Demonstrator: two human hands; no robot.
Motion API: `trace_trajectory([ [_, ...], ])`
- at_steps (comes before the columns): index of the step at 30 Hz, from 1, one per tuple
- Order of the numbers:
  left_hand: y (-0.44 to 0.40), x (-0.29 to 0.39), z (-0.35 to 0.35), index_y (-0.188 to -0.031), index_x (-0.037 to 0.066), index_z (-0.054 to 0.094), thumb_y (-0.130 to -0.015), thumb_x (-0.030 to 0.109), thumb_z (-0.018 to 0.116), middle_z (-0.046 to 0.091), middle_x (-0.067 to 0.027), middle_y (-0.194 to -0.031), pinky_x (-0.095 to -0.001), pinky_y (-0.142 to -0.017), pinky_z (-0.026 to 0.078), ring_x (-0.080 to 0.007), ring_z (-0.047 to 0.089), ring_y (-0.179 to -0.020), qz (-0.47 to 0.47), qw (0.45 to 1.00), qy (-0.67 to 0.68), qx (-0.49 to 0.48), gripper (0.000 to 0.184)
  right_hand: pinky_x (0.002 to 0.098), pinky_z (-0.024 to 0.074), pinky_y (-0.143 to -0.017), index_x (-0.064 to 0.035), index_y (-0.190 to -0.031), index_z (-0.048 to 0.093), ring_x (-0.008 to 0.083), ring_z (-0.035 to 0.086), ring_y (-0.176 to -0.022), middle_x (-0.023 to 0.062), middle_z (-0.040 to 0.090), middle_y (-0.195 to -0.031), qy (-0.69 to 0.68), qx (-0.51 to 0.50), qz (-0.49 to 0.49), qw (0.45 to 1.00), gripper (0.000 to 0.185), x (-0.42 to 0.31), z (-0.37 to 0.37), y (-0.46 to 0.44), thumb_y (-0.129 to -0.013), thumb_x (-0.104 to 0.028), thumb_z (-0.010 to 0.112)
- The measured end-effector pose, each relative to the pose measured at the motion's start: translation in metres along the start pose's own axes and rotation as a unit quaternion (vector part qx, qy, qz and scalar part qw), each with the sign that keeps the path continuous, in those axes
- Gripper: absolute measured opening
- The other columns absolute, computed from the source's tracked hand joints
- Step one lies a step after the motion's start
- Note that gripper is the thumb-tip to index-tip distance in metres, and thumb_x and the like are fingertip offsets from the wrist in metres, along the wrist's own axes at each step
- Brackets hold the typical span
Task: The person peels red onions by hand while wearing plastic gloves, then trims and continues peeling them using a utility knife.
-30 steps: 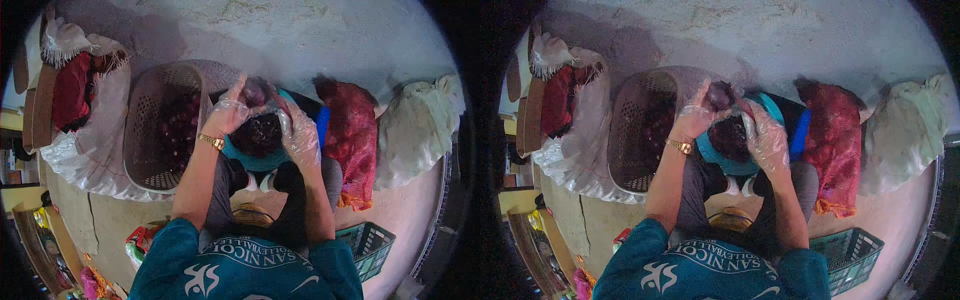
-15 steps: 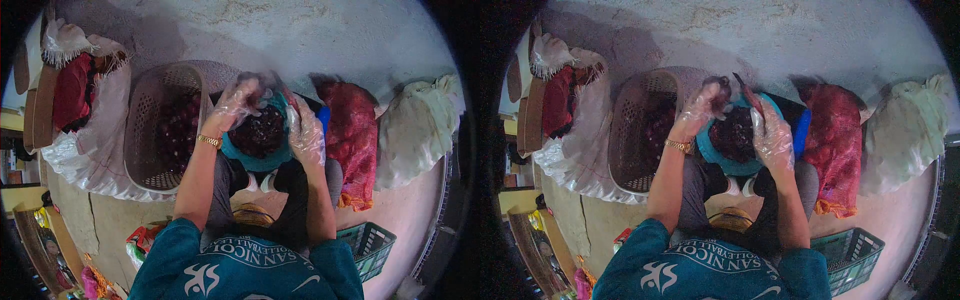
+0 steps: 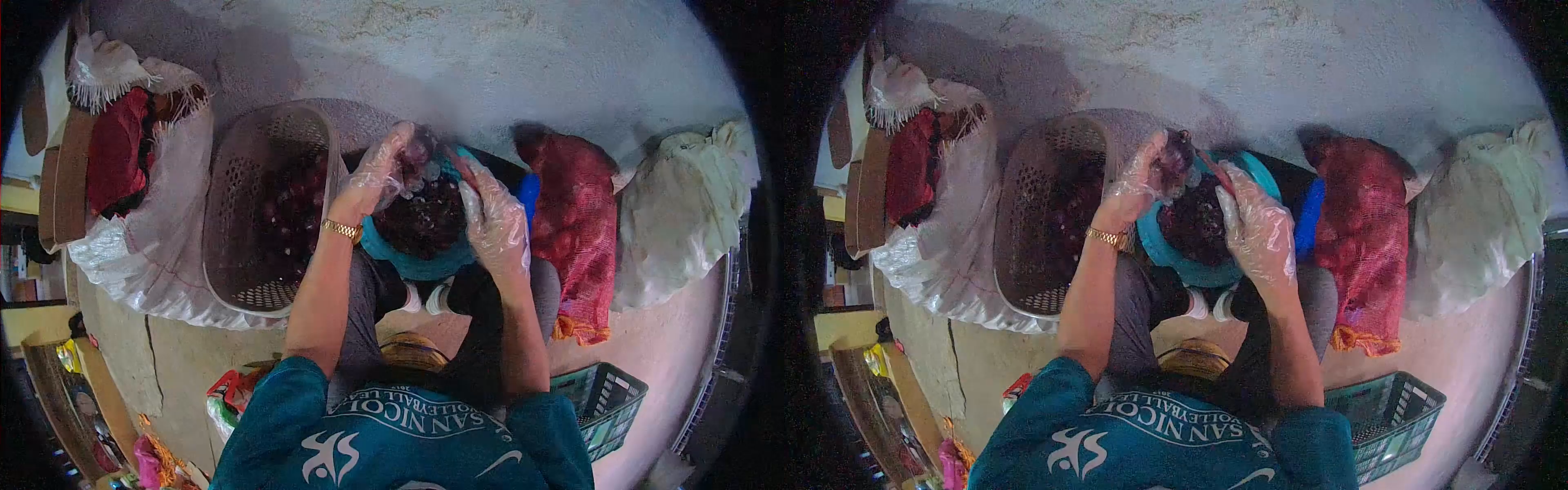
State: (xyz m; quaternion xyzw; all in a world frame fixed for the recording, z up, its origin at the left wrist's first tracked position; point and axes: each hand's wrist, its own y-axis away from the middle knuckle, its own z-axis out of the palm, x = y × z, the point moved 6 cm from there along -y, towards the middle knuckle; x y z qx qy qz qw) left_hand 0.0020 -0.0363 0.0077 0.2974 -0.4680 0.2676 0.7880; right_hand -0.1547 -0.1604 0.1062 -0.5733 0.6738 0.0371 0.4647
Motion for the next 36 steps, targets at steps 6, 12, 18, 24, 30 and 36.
trace_trajectory([
  [6, 0.0, -0.002, 0.001, -0.107, 0.015, 0.059, -0.093, 0.048, 0.054, 0.059, 0.003, -0.096, -0.0308, -0.078, 0.045, -0.0114, 0.055, -0.089, 0.003, 1.0, 0.011, 0.017, 0.036, 0.041, 0.0521, -0.08, -0.0024, -0.116, 0.061, 0.0369, 0.065, -0.094, 0.0213, 0.066, -0.105, 0.022, 0.001, 0.005, 1.0, 0.029, 0.002, 0.003, 0.002, -0.088, -0.011, 0.061],
  [12, 0.001, 0.004, 0.001, -0.114, 0.015, 0.059, -0.093, 0.044, 0.057, 0.061, 0.001, -0.104, -0.033, -0.086, 0.047, -0.0125, 0.057, -0.096, -0.019, 0.999, 0.0, 0.036, 0.036, 0.0401, 0.0522, -0.079, -0.0021, -0.116, 0.06, 0.0362, 0.065, -0.095, 0.0211, 0.065, -0.107, 0.045, -0.011, 0.006, 0.999, 0.029, 0.0, 0.009, 0.002, -0.088, -0.009, 0.061],
  [18, 0.005, 0.001, 0.004, -0.121, 0.012, 0.055, -0.095, 0.038, 0.055, 0.059, -0.0005, -0.113, -0.0342, -0.093, 0.045, -0.0147, 0.057, -0.104, 0.003, 0.998, -0.02, 0.051, 0.037, 0.0395, 0.0521, -0.079, -0.0013, -0.116, 0.06, 0.0369, 0.065, -0.095, 0.0212, 0.064, -0.108, 0.038, -0.025, 0.001, 0.999, 0.028, -0.001, 0.007, -0.003, -0.089, -0.008, 0.06],
  [24, 0.01, 0.013, 0.013, -0.12, 0.011, 0.055, -0.095, 0.037, 0.055, 0.059, -0.0008, -0.112, -0.0331, -0.092, 0.045, -0.0151, 0.057, -0.103, 0.001, 1.0, 0.007, -0.003, 0.036, 0.0406, 0.0524, -0.077, -0.0022, -0.116, 0.06, 0.0374, 0.065, -0.092, 0.0217, 0.065, -0.105, 0.051, -0.012, -0.003, 0.999, 0.028, 0.0, 0.011, 0.003, -0.089, -0.01, 0.06],
  [30, 0.013, 0.015, 0.018, -0.101, 0.016, 0.06, -0.091, 0.042, 0.058, 0.06, 0.0024, -0.093, -0.0312, -0.081, 0.047, -0.0129, 0.057, -0.088, -0.033, 0.997, 0.062, 0.025, 0.028, 0.0411, 0.0529, -0.072, -0.0041, -0.116, 0.06, 0.0376, 0.065, -0.087, 0.0211, 0.065, -0.103, 0.041, 0.005, -0.02, 0.999, 0.029, -0.001, 0.01, 0.003, -0.088, -0.012, 0.061],
  [36, 0.013, 0.011, 0.016, -0.1, 0.015, 0.06, -0.089, 0.047, 0.059, 0.061, 0.0001, -0.091, -0.0322, -0.074, 0.049, -0.014, 0.058, -0.083, -0.073, 0.991, 0.109, -0.027, 0.035, 0.0415, 0.0526, -0.069, -0.0051, -0.115, 0.059, 0.037, 0.066, -0.082, 0.0201, 0.066, -0.1, 0.084, -0.011, -0.032, 0.996, 0.028, -0.002, 0.005, 0.0, -0.088, -0.013, 0.061],
])
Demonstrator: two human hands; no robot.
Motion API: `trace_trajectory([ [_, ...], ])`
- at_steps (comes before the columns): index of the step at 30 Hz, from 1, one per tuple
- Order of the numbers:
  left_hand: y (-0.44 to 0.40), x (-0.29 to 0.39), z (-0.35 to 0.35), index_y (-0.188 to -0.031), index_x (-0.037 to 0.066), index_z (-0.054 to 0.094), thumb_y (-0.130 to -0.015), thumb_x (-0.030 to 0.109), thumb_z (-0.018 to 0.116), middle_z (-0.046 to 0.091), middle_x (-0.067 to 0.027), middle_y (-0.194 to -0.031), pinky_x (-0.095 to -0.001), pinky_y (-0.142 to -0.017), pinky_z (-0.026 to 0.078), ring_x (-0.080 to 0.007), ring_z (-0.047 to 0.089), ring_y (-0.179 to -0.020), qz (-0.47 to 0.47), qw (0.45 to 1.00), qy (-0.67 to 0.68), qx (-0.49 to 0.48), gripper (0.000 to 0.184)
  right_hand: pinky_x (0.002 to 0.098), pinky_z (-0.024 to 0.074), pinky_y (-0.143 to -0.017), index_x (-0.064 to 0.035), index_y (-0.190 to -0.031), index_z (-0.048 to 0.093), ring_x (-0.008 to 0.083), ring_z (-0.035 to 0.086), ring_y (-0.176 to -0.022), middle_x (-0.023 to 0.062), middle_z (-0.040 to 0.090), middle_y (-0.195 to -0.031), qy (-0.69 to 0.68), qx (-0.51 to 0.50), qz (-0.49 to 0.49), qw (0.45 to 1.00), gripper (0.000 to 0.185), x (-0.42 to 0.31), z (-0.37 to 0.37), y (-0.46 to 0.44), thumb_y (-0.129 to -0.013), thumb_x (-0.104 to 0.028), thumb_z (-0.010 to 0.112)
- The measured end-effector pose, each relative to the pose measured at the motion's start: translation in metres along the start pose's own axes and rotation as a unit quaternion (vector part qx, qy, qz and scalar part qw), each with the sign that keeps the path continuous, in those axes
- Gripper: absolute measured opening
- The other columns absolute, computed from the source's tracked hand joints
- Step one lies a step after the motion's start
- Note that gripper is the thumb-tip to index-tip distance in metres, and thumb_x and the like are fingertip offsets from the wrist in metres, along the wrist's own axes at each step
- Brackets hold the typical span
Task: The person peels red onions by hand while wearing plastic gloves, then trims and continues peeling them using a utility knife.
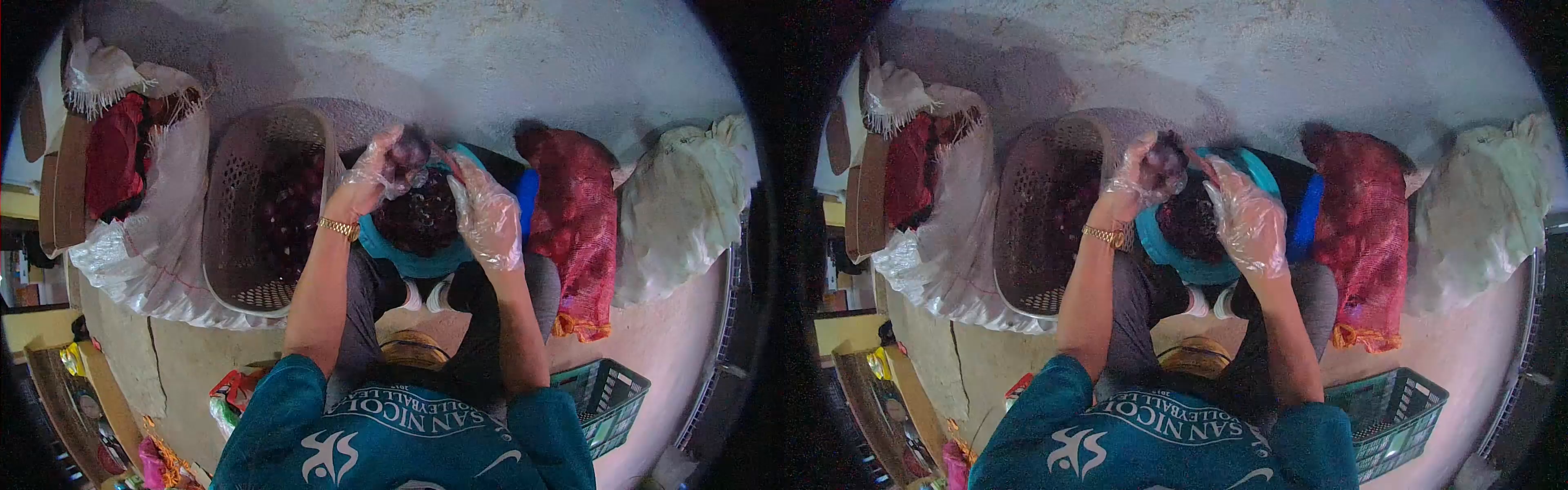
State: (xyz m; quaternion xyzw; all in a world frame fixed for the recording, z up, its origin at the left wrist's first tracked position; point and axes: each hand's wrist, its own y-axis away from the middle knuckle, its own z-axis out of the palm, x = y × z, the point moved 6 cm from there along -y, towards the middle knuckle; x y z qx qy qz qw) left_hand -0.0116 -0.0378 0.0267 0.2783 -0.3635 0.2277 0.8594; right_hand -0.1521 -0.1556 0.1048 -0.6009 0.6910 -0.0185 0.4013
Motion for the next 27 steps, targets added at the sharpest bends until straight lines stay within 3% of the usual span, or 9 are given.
trace_trajectory([
  [2, 0.001, 0.001, -0.002, -0.099, 0.014, 0.06, -0.089, 0.049, 0.059, 0.061, -0.0002, -0.09, -0.0313, -0.073, 0.049, -0.014, 0.057, -0.082, 0.005, 0.999, -0.045, 0.016, 0.036, 0.0414, 0.0525, -0.068, -0.0054, -0.115, 0.059, 0.0366, 0.066, -0.081, 0.0196, 0.066, -0.099, -0.006, 0.013, -0.018, 1.0, 0.028, -0.002, -0.002, 0.0, -0.088, -0.013, 0.061],
  [4, 0.007, 0.004, 0.004, -0.097, 0.014, 0.06, -0.088, 0.05, 0.058, 0.061, -0.0006, -0.089, -0.0304, -0.072, 0.049, -0.014, 0.057, -0.08, 0.007, 0.996, -0.087, 0.033, 0.037, 0.0393, 0.0518, -0.08, -0.0019, -0.119, 0.058, 0.0369, 0.064, -0.095, 0.022, 0.064, -0.108, -0.041, -0.012, 0.003, 0.999, 0.032, 0.0, -0.003, 0.005, -0.087, -0.007, 0.061],
  [7, 0.01, 0.005, 0.012, -0.095, 0.015, 0.059, -0.089, 0.05, 0.058, 0.059, 0.0001, -0.086, -0.0293, -0.067, 0.048, -0.0131, 0.055, -0.078, 0.01, 0.998, -0.048, 0.05, 0.036, 0.0396, 0.0518, -0.079, -0.0021, -0.119, 0.058, 0.0372, 0.064, -0.094, 0.0215, 0.065, -0.106, -0.016, -0.028, 0.022, 0.999, 0.032, 0.001, 0.0, -0.003, -0.088, -0.007, 0.061],
  [9, 0.01, 0.007, 0.012, -0.093, 0.015, 0.059, -0.089, 0.05, 0.058, 0.057, 0.0015, -0.083, -0.0291, -0.065, 0.045, -0.0123, 0.054, -0.076, 0.022, 0.998, -0.054, 0.005, 0.035, 0.0397, 0.0518, -0.079, -0.0021, -0.119, 0.058, 0.0374, 0.064, -0.094, 0.0215, 0.065, -0.106, -0.016, -0.032, 0.024, 0.999, 0.032, 0.001, -0.001, 0.001, -0.088, -0.007, 0.061],
  [24, 0.012, 0.002, 0.01, -0.1, 0.013, 0.062, -0.087, 0.051, 0.058, 0.061, 0.0012, -0.088, -0.0273, -0.064, 0.045, -0.0121, 0.055, -0.076, -0.027, 0.995, -0.096, 0.019, 0.04, 0.039, 0.0516, -0.081, -0.0009, -0.117, 0.059, 0.0375, 0.064, -0.096, 0.0228, 0.065, -0.106, -0.068, -0.016, 0.008, 0.998, 0.029, 0.004, -0.005, 0.007, -0.088, -0.006, 0.06],
  [27, 0.016, 0.004, 0.02, -0.097, 0.012, 0.06, -0.087, 0.051, 0.059, 0.061, -0.0003, -0.088, -0.0274, -0.065, 0.045, -0.0132, 0.056, -0.076, 0.006, 0.997, -0.05, 0.059, 0.04, 0.039, 0.0513, -0.081, -0.0004, -0.117, 0.059, 0.0379, 0.064, -0.096, 0.0234, 0.065, -0.105, -0.061, -0.02, 0.026, 0.998, 0.029, -0.001, -0.006, 0.001, -0.089, -0.006, 0.06],
])
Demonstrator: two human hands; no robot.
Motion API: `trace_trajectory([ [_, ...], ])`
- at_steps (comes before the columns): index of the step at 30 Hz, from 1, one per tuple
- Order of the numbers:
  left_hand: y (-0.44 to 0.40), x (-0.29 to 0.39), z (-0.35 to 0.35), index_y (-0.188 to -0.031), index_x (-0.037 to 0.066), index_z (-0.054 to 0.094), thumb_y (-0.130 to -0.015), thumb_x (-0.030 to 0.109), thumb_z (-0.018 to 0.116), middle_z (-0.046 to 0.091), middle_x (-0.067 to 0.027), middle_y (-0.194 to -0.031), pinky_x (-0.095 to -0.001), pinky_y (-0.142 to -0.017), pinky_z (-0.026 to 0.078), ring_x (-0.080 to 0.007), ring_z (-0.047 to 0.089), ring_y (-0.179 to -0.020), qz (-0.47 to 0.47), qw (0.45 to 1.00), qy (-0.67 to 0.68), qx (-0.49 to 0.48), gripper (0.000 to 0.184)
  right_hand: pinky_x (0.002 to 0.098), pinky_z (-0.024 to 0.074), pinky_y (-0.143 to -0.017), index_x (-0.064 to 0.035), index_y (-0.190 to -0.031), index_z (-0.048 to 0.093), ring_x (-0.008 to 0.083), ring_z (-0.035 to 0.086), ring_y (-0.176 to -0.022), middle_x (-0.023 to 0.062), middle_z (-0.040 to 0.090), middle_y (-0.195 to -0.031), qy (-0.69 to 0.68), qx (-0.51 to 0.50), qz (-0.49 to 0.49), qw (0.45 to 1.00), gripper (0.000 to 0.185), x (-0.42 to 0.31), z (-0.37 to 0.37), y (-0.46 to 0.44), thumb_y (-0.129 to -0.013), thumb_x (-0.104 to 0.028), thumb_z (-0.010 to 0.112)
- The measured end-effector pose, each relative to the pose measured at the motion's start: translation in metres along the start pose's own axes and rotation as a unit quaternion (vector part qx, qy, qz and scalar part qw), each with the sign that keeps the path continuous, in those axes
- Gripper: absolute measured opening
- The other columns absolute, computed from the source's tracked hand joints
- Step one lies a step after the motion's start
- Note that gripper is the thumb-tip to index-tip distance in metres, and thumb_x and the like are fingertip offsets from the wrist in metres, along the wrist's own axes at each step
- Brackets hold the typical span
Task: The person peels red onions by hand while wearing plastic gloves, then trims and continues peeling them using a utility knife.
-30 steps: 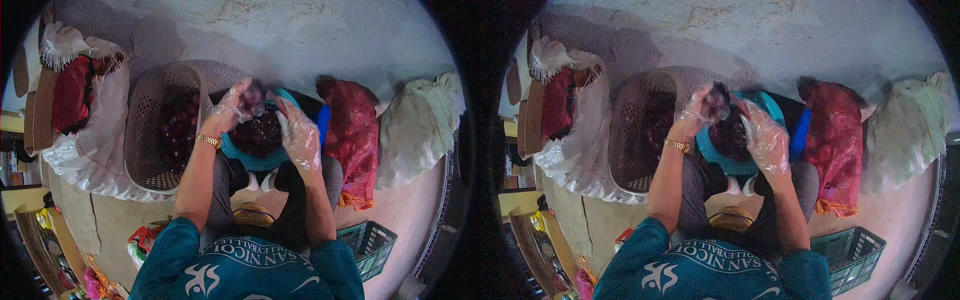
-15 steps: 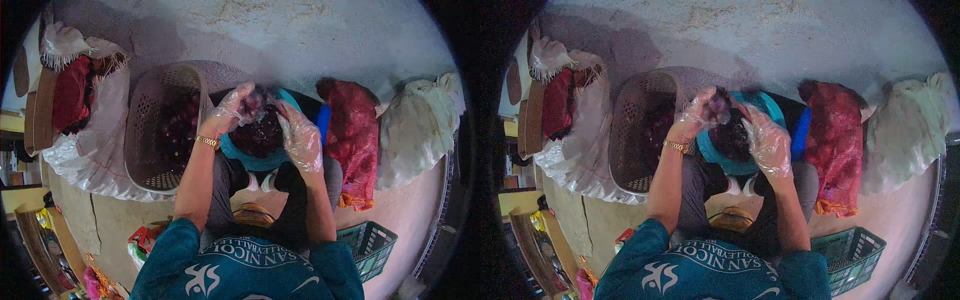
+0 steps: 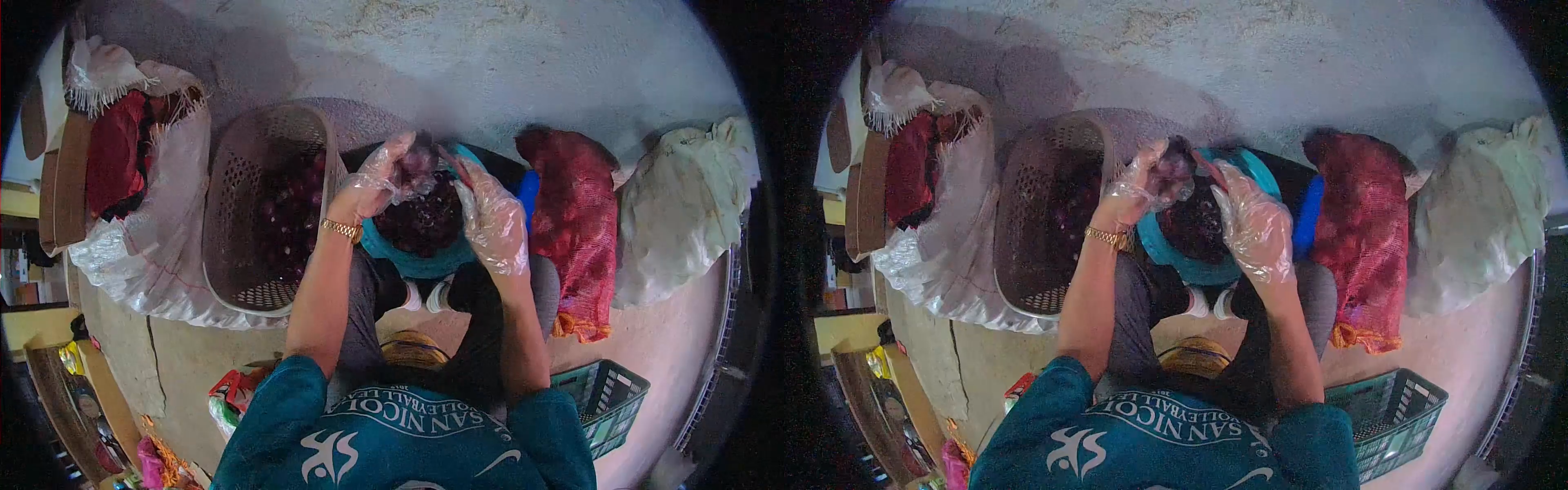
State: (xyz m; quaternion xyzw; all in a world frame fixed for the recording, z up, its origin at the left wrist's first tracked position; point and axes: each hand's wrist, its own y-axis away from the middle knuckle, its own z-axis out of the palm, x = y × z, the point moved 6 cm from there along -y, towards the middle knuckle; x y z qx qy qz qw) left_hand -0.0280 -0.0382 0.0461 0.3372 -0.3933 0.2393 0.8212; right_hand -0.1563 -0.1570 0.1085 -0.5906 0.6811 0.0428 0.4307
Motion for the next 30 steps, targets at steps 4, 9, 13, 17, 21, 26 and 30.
trace_trajectory([
  [4, -0.01, -0.006, -0.014, -0.098, 0.012, 0.06, -0.087, 0.05, 0.059, 0.061, -0.0018, -0.09, -0.0287, -0.066, 0.046, -0.0143, 0.056, -0.077, -0.004, 0.999, -0.029, -0.046, 0.04, 0.0394, 0.0507, -0.08, 0.0, -0.118, 0.058, 0.0384, 0.064, -0.095, 0.0241, 0.064, -0.105, 0.007, -0.027, 0.01, 1.0, 0.029, 0.002, 0.0, 0.006, -0.089, -0.005, 0.059],
  [9, -0.009, -0.006, -0.001, -0.104, 0.011, 0.06, -0.088, 0.045, 0.062, 0.061, -0.0028, -0.096, -0.0336, -0.073, 0.05, -0.0167, 0.059, -0.082, -0.018, 0.99, 0.023, -0.136, 0.038, 0.0398, 0.0504, -0.08, 0.0001, -0.118, 0.058, 0.0386, 0.064, -0.095, 0.0241, 0.064, -0.104, -0.015, -0.02, 0.031, 0.999, 0.029, 0.005, -0.001, 0.006, -0.089, -0.005, 0.058],
  [13, -0.005, -0.002, 0.002, -0.114, 0.007, 0.054, -0.087, 0.031, 0.067, 0.059, -0.0039, -0.093, -0.0294, -0.068, 0.049, -0.0171, 0.06, -0.081, 0.049, 0.993, -0.003, -0.107, 0.038, 0.0396, 0.0504, -0.08, -0.0002, -0.119, 0.058, 0.038, 0.064, -0.096, 0.0235, 0.065, -0.105, -0.017, -0.019, 0.032, 0.999, 0.029, 0.007, 0.001, 0.005, -0.09, -0.004, 0.058],
  [17, -0.012, 0.0, -0.002, -0.129, 0.004, 0.042, -0.082, 0.012, 0.073, 0.061, -0.0076, -0.105, -0.0311, -0.083, 0.052, -0.0185, 0.062, -0.095, 0.083, 0.99, -0.063, -0.09, 0.056, 0.0394, 0.0506, -0.08, -0.0004, -0.12, 0.057, 0.0372, 0.064, -0.097, 0.0229, 0.065, -0.106, -0.008, -0.022, 0.026, 0.999, 0.03, 0.011, 0.004, 0.004, -0.09, -0.004, 0.057],
  [21, -0.003, 0.012, 0.002, -0.13, 0.002, 0.039, -0.08, 0.006, 0.074, 0.061, -0.0075, -0.108, -0.0316, -0.086, 0.051, -0.018, 0.062, -0.097, 0.141, 0.987, -0.062, -0.038, 0.06, 0.0434, 0.0512, -0.076, -0.0012, -0.114, 0.059, 0.0414, 0.062, -0.092, 0.0247, 0.064, -0.101, -0.026, 0.01, 0.022, 0.999, 0.025, 0.011, 0.003, 0.001, -0.091, -0.012, 0.057],
  [26, -0.002, 0.011, 0.001, -0.125, 0.003, 0.042, -0.082, 0.007, 0.072, 0.061, -0.0097, -0.109, -0.0327, -0.085, 0.052, -0.019, 0.062, -0.097, 0.131, 0.991, -0.025, -0.007, 0.052, 0.0437, 0.051, -0.076, -0.0015, -0.114, 0.059, 0.0417, 0.062, -0.091, 0.0245, 0.064, -0.101, -0.026, 0.012, 0.021, 0.999, 0.025, 0.009, 0.004, 0.0, -0.092, -0.012, 0.057],
  [30, -0.009, 0.01, -0.001, -0.124, 0.004, 0.043, -0.082, 0.009, 0.073, 0.06, -0.0102, -0.109, -0.0336, -0.082, 0.053, -0.0188, 0.062, -0.096, 0.12, 0.992, 0.002, -0.027, 0.052, 0.0442, 0.0511, -0.074, -0.0009, -0.114, 0.059, 0.0422, 0.063, -0.089, 0.0254, 0.064, -0.099, 0.0, 0.009, 0.017, 1.0, 0.025, 0.014, 0.009, 0.002, -0.091, -0.012, 0.057],
])
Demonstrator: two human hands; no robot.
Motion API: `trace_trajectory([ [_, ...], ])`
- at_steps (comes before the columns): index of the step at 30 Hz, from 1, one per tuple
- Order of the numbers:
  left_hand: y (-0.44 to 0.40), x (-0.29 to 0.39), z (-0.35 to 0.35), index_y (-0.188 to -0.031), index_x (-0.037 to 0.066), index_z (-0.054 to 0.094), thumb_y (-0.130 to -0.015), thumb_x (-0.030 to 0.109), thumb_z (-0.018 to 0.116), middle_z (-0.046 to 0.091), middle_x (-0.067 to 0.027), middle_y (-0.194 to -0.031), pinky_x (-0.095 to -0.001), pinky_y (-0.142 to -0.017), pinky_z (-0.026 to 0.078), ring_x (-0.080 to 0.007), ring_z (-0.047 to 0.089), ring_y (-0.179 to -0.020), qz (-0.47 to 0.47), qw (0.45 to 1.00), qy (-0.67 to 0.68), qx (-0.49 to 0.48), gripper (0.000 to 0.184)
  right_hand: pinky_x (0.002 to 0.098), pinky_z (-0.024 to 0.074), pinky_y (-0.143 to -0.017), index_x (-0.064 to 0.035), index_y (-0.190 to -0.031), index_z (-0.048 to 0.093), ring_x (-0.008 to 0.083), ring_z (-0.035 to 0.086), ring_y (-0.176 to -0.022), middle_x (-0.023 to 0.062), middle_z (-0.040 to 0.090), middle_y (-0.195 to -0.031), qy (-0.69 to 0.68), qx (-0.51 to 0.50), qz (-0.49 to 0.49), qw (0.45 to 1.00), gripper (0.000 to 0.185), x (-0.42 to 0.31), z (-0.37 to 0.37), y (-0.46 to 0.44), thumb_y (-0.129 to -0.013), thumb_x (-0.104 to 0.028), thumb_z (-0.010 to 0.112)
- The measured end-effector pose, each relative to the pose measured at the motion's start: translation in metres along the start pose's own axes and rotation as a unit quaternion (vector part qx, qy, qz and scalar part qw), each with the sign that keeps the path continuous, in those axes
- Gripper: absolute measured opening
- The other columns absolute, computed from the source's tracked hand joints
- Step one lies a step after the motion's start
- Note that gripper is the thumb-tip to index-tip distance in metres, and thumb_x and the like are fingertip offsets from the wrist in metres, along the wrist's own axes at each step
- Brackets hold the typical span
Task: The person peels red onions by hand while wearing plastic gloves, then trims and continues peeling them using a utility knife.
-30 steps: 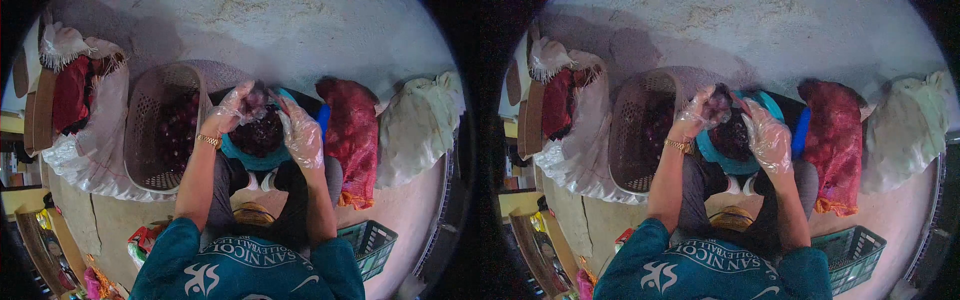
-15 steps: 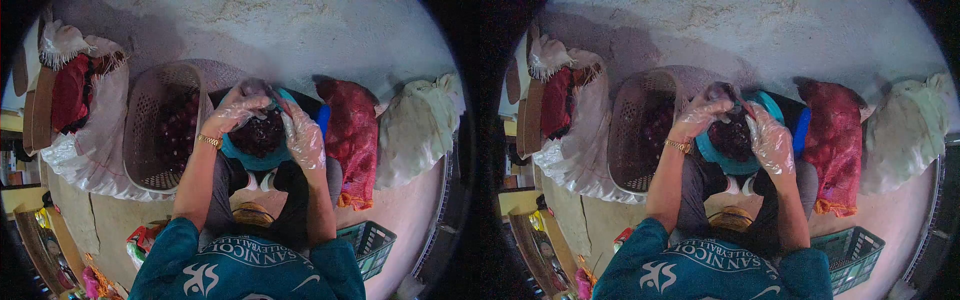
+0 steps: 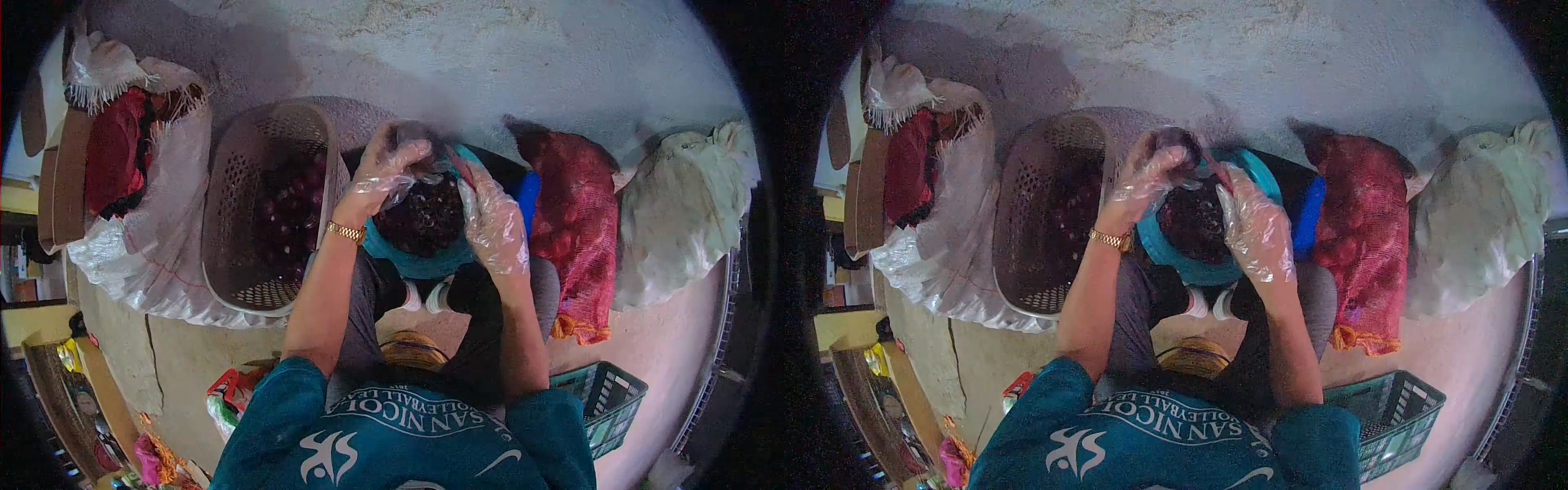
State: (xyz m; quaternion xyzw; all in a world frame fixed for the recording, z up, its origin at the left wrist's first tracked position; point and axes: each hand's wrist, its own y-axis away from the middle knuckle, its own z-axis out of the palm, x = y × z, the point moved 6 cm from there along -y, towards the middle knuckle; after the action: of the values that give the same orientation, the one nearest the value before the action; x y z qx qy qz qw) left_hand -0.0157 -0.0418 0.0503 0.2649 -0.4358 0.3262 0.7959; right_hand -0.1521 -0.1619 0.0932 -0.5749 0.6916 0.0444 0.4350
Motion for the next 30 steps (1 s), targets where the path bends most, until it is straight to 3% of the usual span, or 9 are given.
trace_trajectory([
  [4, 0.0, -0.001, 0.004, -0.123, 0.004, 0.043, -0.08, 0.011, 0.075, 0.059, -0.0085, -0.108, -0.0317, -0.085, 0.051, -0.0171, 0.058, -0.098, 0.03, 0.998, -0.054, -0.019, 0.054, 0.0446, 0.0512, -0.073, -0.0005, -0.114, 0.059, 0.0419, 0.063, -0.089, 0.0259, 0.064, -0.098, -0.015, -0.009, 0.022, 1.0, 0.026, -0.002, -0.001, -0.001, -0.091, -0.013, 0.058],
  [7, 0.001, 0.004, 0.003, -0.123, 0.005, 0.043, -0.078, 0.015, 0.078, 0.057, -0.0086, -0.109, -0.0297, -0.088, 0.047, -0.0157, 0.054, -0.102, 0.108, 0.98, -0.169, 0.008, 0.057, 0.0444, 0.0513, -0.073, -0.0009, -0.115, 0.059, 0.0412, 0.063, -0.089, 0.0255, 0.064, -0.099, 0.001, -0.01, 0.02, 1.0, 0.026, -0.002, -0.002, -0.001, -0.091, -0.013, 0.058],
  [9, 0.0, 0.007, -0.001, -0.123, 0.005, 0.043, -0.079, 0.022, 0.078, 0.057, -0.0103, -0.111, -0.0292, -0.09, 0.044, -0.0154, 0.052, -0.105, 0.147, 0.933, -0.329, 0.012, 0.058, 0.0442, 0.0514, -0.073, -0.0013, -0.115, 0.059, 0.0411, 0.063, -0.089, 0.0248, 0.064, -0.099, 0.004, -0.009, 0.02, 1.0, 0.026, -0.002, -0.002, -0.001, -0.091, -0.013, 0.058],
  [12, 0.003, 0.015, 0.0, -0.123, 0.002, 0.042, -0.082, 0.031, 0.075, 0.058, -0.0113, -0.109, -0.0301, -0.088, 0.045, -0.0156, 0.054, -0.102, 0.179, 0.899, -0.399, 0.019, 0.061, 0.0438, 0.0517, -0.072, -0.0024, -0.115, 0.059, 0.041, 0.063, -0.089, 0.0235, 0.065, -0.1, 0.001, -0.001, 0.014, 1.0, 0.027, -0.006, -0.003, -0.003, -0.091, -0.013, 0.059],
  [15, 0.008, 0.011, 0.003, -0.123, -0.002, 0.041, -0.086, 0.034, 0.07, 0.06, -0.0109, -0.104, -0.0304, -0.087, 0.046, -0.0165, 0.056, -0.096, 0.116, 0.946, -0.302, 0.025, 0.059, 0.0438, 0.0519, -0.072, -0.0039, -0.117, 0.058, 0.0408, 0.063, -0.089, 0.0225, 0.065, -0.101, 0.008, 0.005, 0.009, 1.0, 0.028, -0.006, 0.0, -0.005, -0.09, -0.012, 0.06],
  [18, 0.002, 0.001, -0.002, -0.124, -0.004, 0.041, -0.089, 0.034, 0.066, 0.061, -0.0103, -0.1, -0.0303, -0.085, 0.047, -0.0168, 0.058, -0.091, 0.144, 0.96, -0.24, 0.019, 0.057, 0.044, 0.052, -0.072, -0.0051, -0.117, 0.058, 0.0405, 0.063, -0.089, 0.0221, 0.065, -0.101, 0.019, 0.01, 0.011, 1.0, 0.028, -0.006, 0.003, 0.0, -0.09, -0.012, 0.059],
  [22, 0.006, 0.007, -0.003, -0.126, -0.004, 0.04, -0.089, 0.033, 0.065, 0.061, -0.0099, -0.099, -0.0304, -0.083, 0.047, -0.0169, 0.058, -0.089, 0.136, 0.947, -0.29, 0.026, 0.058, 0.0442, 0.0521, -0.072, -0.0053, -0.116, 0.058, 0.0405, 0.063, -0.087, 0.0217, 0.065, -0.1, 0.022, 0.019, -0.003, 1.0, 0.027, -0.007, 0.001, 0.004, -0.09, -0.012, 0.058],
  [24, 0.008, 0.009, 0.005, -0.125, -0.004, 0.04, -0.089, 0.034, 0.065, 0.06, -0.0114, -0.102, -0.031, -0.084, 0.047, -0.0169, 0.056, -0.091, 0.116, 0.928, -0.353, -0.017, 0.058, 0.0441, 0.0522, -0.072, -0.0054, -0.117, 0.058, 0.0404, 0.063, -0.087, 0.0221, 0.065, -0.1, 0.023, 0.016, 0.006, 1.0, 0.027, -0.004, 0.004, -0.003, -0.09, -0.012, 0.058],
  [30, 0.0, 0.003, -0.004, -0.118, 0.001, 0.043, -0.086, 0.032, 0.07, 0.054, -0.0088, -0.104, -0.0329, -0.084, 0.045, -0.0172, 0.052, -0.097, 0.09, 0.952, -0.291, 0.02, 0.053, 0.0426, 0.0515, -0.071, -0.0041, -0.12, 0.057, 0.041, 0.064, -0.087, 0.0238, 0.064, -0.1, 0.031, 0.045, 0.049, 0.997, 0.031, -0.002, -0.009, 0.003, -0.091, -0.015, 0.059],
])
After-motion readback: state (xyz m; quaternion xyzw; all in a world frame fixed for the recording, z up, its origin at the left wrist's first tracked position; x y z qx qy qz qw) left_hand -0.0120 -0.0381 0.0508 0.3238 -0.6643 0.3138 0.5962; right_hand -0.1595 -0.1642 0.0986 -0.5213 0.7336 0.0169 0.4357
